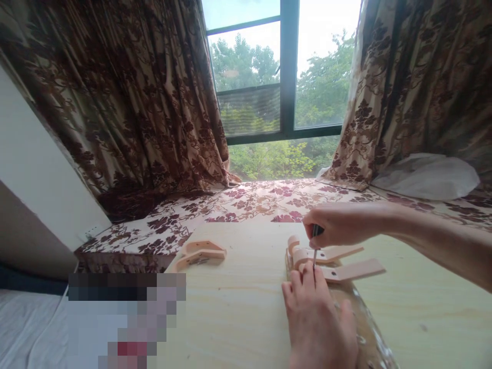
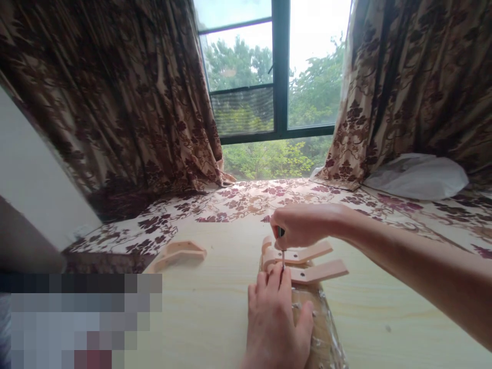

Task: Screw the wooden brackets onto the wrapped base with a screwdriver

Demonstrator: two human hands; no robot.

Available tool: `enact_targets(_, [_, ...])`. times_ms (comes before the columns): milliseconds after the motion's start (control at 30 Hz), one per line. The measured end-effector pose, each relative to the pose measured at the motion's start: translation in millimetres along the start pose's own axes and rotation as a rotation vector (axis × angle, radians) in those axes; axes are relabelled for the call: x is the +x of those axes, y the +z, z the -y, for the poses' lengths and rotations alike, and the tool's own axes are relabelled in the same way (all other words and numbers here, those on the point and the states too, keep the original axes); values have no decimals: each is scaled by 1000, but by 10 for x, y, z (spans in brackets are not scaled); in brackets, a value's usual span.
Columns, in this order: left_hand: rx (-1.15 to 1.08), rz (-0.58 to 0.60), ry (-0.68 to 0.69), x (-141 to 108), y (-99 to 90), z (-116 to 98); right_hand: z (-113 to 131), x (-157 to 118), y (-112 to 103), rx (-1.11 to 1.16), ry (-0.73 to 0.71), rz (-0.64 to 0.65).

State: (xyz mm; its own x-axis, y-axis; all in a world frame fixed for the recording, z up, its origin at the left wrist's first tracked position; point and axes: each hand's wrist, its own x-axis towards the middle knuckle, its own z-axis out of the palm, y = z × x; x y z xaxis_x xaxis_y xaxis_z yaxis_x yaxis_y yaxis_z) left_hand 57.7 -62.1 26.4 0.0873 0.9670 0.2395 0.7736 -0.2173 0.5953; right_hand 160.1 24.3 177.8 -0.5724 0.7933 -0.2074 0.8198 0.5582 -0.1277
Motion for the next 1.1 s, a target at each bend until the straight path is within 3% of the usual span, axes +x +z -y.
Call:
enact_targets(333, [71,-64,46,15,86,80,90,-82,-167,-230,-71,48])
enact_targets(567, [142,-127,141,71,100,137,-104,-42,-120,-47,-23,72])
enact_targets(700, [179,-137,152,77,115,156,-114,-31,-111,-50,12,46])
enact_targets(1100, [373,-155,199,160,216,319,-89,-33,-101,-143,-140,-38])
